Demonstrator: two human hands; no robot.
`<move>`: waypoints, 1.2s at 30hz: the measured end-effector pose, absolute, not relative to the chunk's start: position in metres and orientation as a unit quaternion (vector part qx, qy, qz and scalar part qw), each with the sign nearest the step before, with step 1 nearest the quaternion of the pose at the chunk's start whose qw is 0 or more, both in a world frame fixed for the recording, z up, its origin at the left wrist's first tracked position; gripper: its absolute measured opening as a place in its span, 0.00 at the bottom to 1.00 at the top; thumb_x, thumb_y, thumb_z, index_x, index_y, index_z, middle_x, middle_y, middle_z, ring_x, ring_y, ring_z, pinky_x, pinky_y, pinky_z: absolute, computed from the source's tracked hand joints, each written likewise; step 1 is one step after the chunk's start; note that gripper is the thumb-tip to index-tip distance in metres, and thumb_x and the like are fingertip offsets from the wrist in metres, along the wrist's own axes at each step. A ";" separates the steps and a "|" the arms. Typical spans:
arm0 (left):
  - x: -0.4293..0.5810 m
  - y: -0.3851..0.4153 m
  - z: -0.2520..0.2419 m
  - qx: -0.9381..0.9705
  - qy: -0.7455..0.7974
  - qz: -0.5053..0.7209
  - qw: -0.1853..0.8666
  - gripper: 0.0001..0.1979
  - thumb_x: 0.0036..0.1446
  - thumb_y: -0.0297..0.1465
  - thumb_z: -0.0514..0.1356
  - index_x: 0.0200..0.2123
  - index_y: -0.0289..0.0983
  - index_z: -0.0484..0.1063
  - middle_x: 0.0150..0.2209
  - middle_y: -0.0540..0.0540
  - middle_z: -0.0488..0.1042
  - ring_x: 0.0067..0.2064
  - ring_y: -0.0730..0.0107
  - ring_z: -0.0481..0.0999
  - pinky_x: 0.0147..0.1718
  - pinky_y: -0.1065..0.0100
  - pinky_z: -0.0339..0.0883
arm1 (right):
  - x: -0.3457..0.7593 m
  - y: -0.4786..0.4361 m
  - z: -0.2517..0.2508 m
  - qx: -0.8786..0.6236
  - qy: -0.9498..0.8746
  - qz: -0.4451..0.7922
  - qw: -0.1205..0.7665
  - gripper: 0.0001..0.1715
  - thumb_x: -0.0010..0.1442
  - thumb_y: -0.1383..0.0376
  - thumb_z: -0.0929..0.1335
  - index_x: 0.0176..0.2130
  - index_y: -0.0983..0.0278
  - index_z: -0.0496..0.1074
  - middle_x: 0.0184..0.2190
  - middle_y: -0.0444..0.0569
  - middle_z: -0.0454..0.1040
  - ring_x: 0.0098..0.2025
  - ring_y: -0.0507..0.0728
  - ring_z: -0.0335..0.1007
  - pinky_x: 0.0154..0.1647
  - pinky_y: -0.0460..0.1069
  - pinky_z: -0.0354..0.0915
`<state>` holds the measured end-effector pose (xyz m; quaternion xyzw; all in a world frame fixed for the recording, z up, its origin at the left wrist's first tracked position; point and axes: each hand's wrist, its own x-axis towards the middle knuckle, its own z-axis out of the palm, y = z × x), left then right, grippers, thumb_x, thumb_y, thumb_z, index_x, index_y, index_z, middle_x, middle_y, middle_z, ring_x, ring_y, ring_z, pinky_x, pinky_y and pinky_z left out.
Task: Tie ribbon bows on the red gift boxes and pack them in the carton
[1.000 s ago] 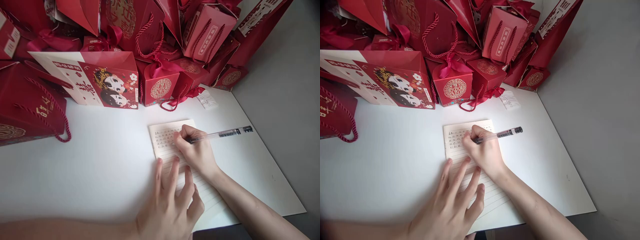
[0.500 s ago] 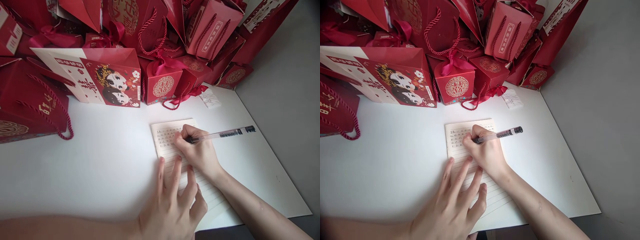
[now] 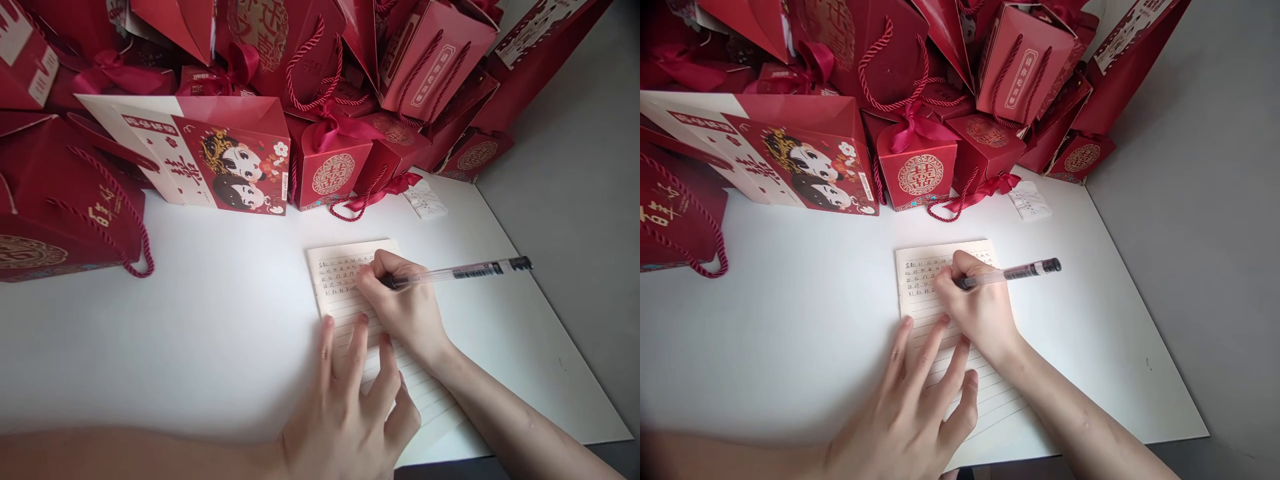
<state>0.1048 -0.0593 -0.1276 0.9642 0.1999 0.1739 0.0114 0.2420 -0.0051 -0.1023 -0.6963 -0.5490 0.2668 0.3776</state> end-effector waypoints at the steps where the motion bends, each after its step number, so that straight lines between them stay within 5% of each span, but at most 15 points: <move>1: 0.105 -0.059 -0.128 0.964 0.200 0.175 0.007 0.21 0.53 0.43 0.52 0.47 0.38 0.66 0.53 0.37 0.64 0.56 0.37 0.57 0.50 0.33 0.46 | 0.242 -0.005 -0.102 -0.695 -0.548 0.269 0.380 0.17 0.52 0.67 0.62 0.17 0.62 0.51 0.14 0.37 0.49 0.19 0.47 0.45 0.17 0.43 0.47; 6: 0.106 -0.059 -0.130 0.959 0.203 0.196 -0.017 0.18 0.53 0.40 0.54 0.44 0.37 0.66 0.50 0.37 0.67 0.55 0.35 0.59 0.49 0.33 0.48 | 0.251 -0.003 -0.102 -0.668 -0.481 0.330 0.462 0.19 0.51 0.68 0.63 0.16 0.61 0.50 0.13 0.36 0.50 0.16 0.46 0.43 0.16 0.44 0.45; 10: 0.110 -0.061 -0.142 0.933 0.233 0.262 -0.078 0.11 0.50 0.31 0.59 0.39 0.37 0.67 0.45 0.39 0.70 0.54 0.37 0.62 0.52 0.34 0.46 | 0.276 0.005 -0.106 -0.654 -0.448 0.304 0.529 0.18 0.55 0.58 0.65 0.21 0.61 0.56 0.14 0.37 0.56 0.15 0.46 0.47 0.16 0.44 0.49; 14: 0.113 -0.058 -0.169 0.906 0.226 0.326 -0.145 0.10 0.51 0.31 0.60 0.38 0.39 0.66 0.44 0.42 0.70 0.55 0.41 0.62 0.53 0.35 0.48 | 0.309 0.016 -0.113 -0.705 -0.538 0.129 0.443 0.15 0.52 0.54 0.68 0.33 0.62 0.66 0.27 0.45 0.70 0.21 0.50 0.61 0.23 0.46 0.59; 19: 0.123 -0.043 -0.213 0.895 0.251 0.324 -0.176 0.16 0.49 0.41 0.61 0.41 0.42 0.70 0.45 0.42 0.70 0.54 0.42 0.63 0.52 0.36 0.54 | 0.334 0.024 -0.120 -0.697 -0.589 0.018 0.408 0.10 0.55 0.59 0.62 0.34 0.62 0.67 0.33 0.51 0.70 0.29 0.56 0.68 0.31 0.51 0.64; 24: 0.134 -0.025 -0.220 0.879 0.205 0.372 -0.216 0.04 0.48 0.33 0.61 0.27 0.40 0.69 0.30 0.47 0.72 0.40 0.53 0.71 0.49 0.37 0.56 | 0.339 0.023 -0.125 -0.629 -0.660 -0.009 0.411 0.16 0.56 0.66 0.57 0.43 0.59 0.67 0.36 0.53 0.69 0.38 0.59 0.69 0.39 0.53 0.65; 28: 0.128 -0.009 -0.182 0.934 0.163 0.291 -0.127 0.07 0.50 0.35 0.59 0.27 0.38 0.68 0.25 0.49 0.69 0.30 0.65 0.69 0.41 0.52 0.66 | 0.333 0.023 -0.126 -0.626 -0.600 -0.045 0.497 0.22 0.57 0.59 0.60 0.51 0.61 0.62 0.34 0.51 0.68 0.30 0.57 0.68 0.33 0.54 0.66; 32: 0.107 0.017 -0.128 0.926 0.198 0.313 0.070 0.06 0.54 0.31 0.54 0.26 0.36 0.66 0.25 0.50 0.69 0.32 0.70 0.69 0.35 0.68 0.66 | 0.330 0.024 -0.120 -0.683 -0.515 0.037 0.516 0.22 0.55 0.53 0.59 0.40 0.65 0.67 0.19 0.43 0.64 0.21 0.57 0.63 0.25 0.52 0.63; 36: 0.071 0.058 -0.087 0.817 0.333 0.471 -0.015 0.09 0.54 0.24 0.49 0.33 0.36 0.68 0.37 0.42 0.72 0.42 0.63 0.69 0.43 0.60 0.63 | 0.332 0.024 -0.114 -0.694 -0.497 0.075 0.516 0.21 0.51 0.52 0.59 0.28 0.64 0.70 0.11 0.41 0.60 0.16 0.57 0.60 0.21 0.51 0.57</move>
